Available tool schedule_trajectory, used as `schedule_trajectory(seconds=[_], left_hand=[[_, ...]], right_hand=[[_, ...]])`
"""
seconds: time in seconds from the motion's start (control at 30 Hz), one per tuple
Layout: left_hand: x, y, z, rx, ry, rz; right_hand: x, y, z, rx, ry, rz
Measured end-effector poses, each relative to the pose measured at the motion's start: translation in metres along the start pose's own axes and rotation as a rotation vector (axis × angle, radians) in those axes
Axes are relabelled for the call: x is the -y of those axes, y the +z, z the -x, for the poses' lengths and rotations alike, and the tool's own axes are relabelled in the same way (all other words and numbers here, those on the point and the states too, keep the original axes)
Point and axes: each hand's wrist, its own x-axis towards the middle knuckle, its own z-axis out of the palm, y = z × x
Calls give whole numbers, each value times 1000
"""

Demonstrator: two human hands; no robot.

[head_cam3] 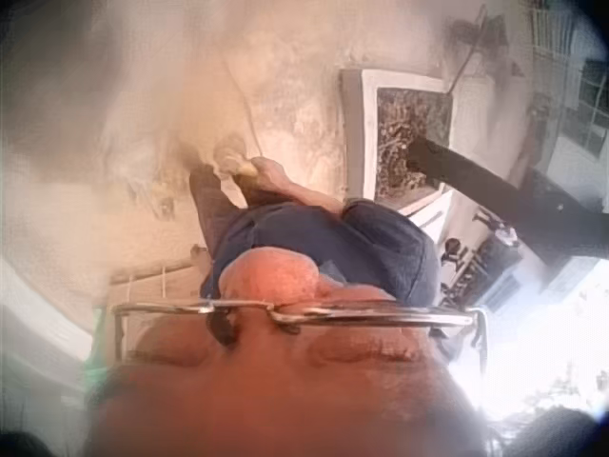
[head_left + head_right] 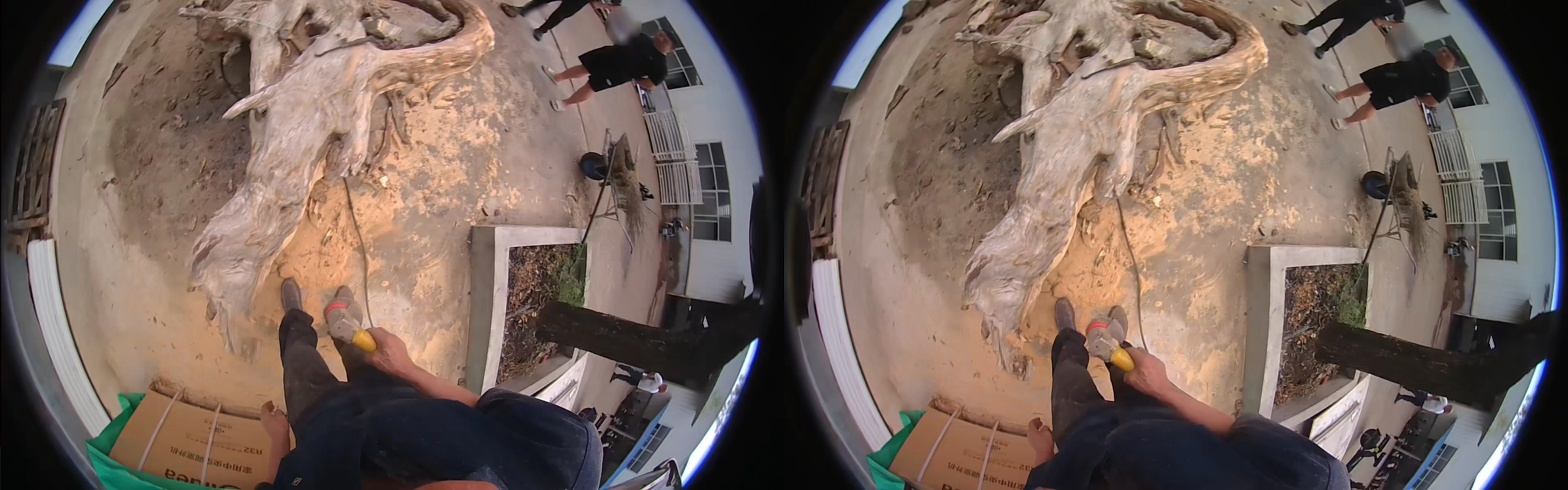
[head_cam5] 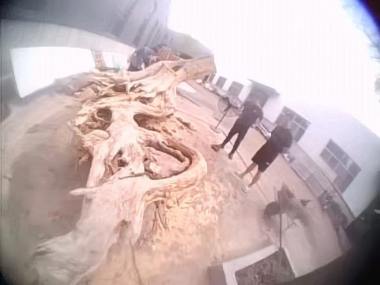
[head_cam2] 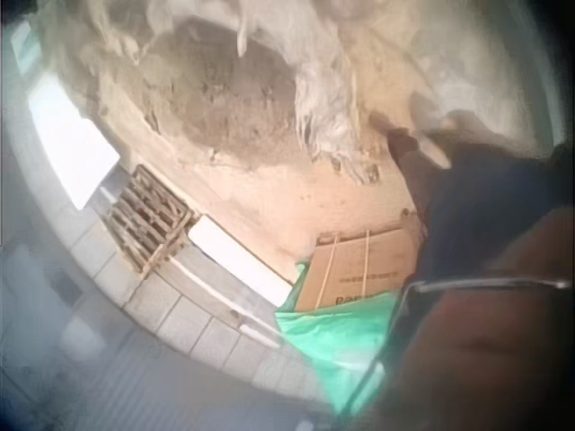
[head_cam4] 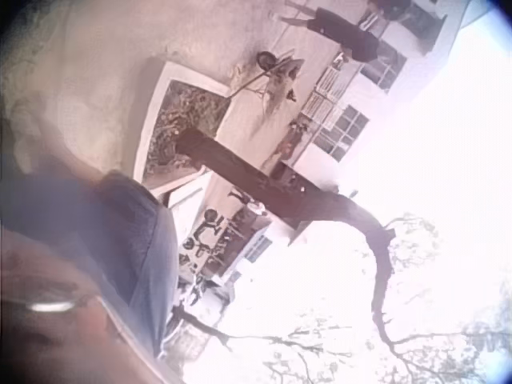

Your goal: The person uses an angle grinder to carve and shape a large piece of driftwood. They move around the log to access different sections, grinding away material and creating grooves and contours.

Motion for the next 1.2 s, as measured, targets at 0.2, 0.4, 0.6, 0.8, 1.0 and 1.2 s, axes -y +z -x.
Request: schedule_trajectory(seconds=[0.2, 0.4, 0.6, 0.8, 1.0, 1.2], left_hand=[[-58, 37, -22, 42, 235, 52], [-95, -10, -72, 62, 457, 57], [-160, -109, -122, -35, 737, 133], [-228, -147, -129, 76, 945, 304], [-60, -96, -154, 82, 664, 353], [111, -99, -89, -226, 188, 157]], right_hand=[[10, -17, 2, -9, -132, 177], [19, 26, 32, -119, -113, 116], [63, 72, 65, -201, -20, 88], [63, 95, 76, -167, -14, 89], [69, 61, 55, -90, -56, 188], [69, 76, 34, 11, -17, 158]])
